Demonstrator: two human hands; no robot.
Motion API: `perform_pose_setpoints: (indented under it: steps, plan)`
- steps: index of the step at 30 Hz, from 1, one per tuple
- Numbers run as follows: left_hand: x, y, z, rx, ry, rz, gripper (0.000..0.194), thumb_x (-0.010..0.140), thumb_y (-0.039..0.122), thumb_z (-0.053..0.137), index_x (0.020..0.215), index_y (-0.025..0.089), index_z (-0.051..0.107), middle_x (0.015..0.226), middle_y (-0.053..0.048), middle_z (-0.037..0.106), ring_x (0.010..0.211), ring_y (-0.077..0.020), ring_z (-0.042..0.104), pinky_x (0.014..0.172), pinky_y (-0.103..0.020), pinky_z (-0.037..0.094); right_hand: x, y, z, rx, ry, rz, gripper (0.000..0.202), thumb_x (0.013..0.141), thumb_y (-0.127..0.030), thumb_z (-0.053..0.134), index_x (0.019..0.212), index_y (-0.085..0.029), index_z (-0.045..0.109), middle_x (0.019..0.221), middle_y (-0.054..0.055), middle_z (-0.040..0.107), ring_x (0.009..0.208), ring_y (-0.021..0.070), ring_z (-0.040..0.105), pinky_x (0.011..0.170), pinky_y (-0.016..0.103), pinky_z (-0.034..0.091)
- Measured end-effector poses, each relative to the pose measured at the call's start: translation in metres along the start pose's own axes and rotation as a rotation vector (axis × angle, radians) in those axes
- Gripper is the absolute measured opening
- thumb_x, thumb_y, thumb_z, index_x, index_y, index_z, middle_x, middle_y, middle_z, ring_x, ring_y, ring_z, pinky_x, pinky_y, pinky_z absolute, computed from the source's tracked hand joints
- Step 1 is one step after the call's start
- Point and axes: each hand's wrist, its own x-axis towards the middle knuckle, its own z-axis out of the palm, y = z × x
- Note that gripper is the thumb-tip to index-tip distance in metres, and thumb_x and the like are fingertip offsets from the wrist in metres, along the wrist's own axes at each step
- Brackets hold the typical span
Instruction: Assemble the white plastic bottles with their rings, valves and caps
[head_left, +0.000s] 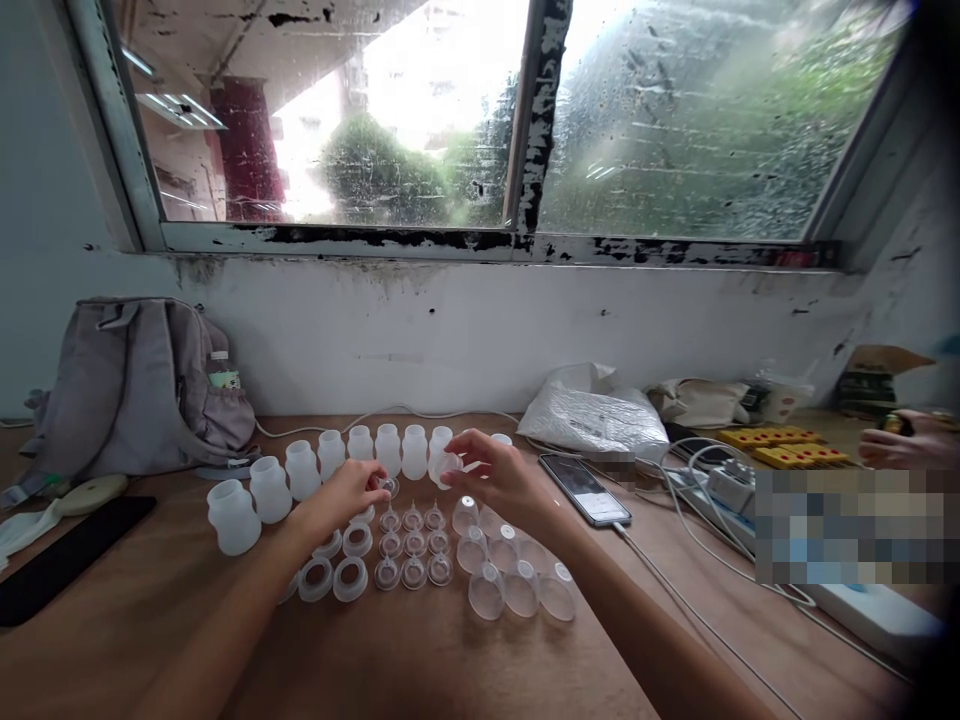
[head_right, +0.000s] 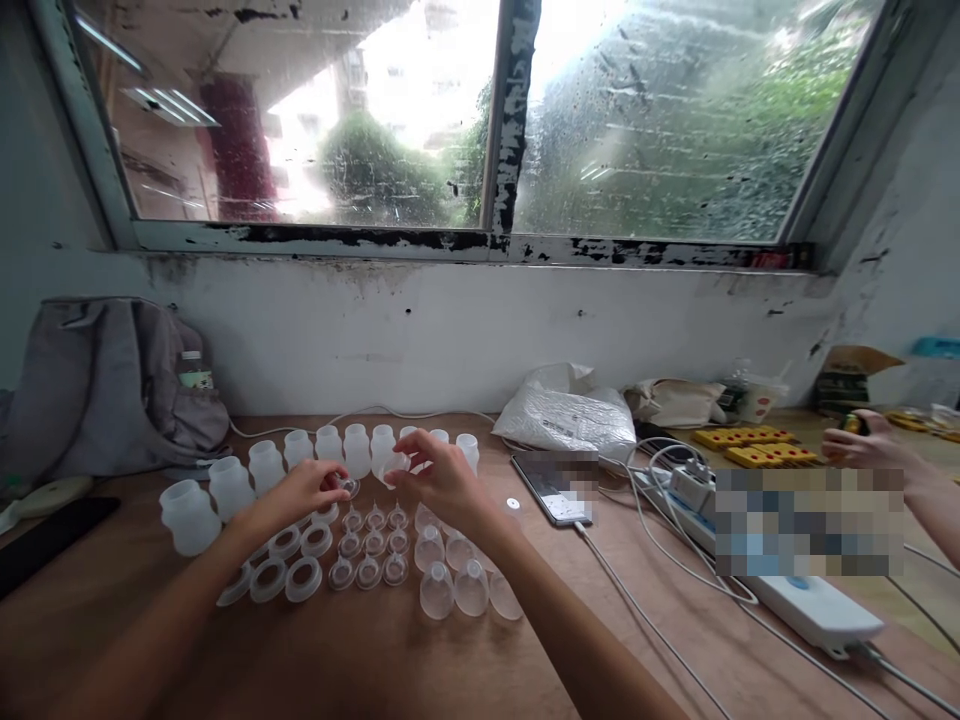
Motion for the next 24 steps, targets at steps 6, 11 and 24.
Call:
perform_pose_setpoints:
  steps: [6, 11, 24]
  plan:
    - [0.035, -0.009, 0.018, 0.152, -0.074, -0.033, 0.016, 0.064, 0.019, 0.058, 0.078, 0.014, 0.061, 0.07, -0.003, 0.062, 0.068, -0.0177, 0.058, 0.059, -0.024, 0.04, 0.001, 0.005, 0.009, -0.06, 0.119, -0.023, 0.024, 0.071, -0.029, 0.062, 0.091, -0.019, 0.054, 0.083, 0.003, 0.059, 0.073, 0.0137, 0.057, 0.065, 0.028, 0.05]
    - [0.038, -0.009, 0.024, 0.215, -0.11, -0.059, 0.012, 0.066, 0.015, 0.053, 0.075, 0.014, 0.062, 0.074, -0.005, 0.062, 0.072, -0.0189, 0.058, 0.061, -0.025, 0.041, 0.001, 0.008, 0.012, -0.075, 0.122, -0.067, 0.023, 0.074, -0.029, 0.059, 0.096, -0.021, 0.057, 0.085, 0.003, 0.06, 0.073, 0.0134, 0.056, 0.064, 0.027, 0.051]
    - [0.039, -0.031, 0.031, 0.224, -0.094, -0.062, 0.016, 0.068, 0.019, 0.05, 0.083, 0.016, 0.057, 0.076, -0.003, 0.061, 0.07, -0.0171, 0.056, 0.059, -0.023, 0.039, 0.002, 0.01, 0.013, -0.086, 0.147, -0.123, 0.018, 0.073, -0.026, 0.06, 0.09, -0.021, 0.061, 0.08, 0.002, 0.06, 0.067, 0.012, 0.055, 0.06, 0.025, 0.051]
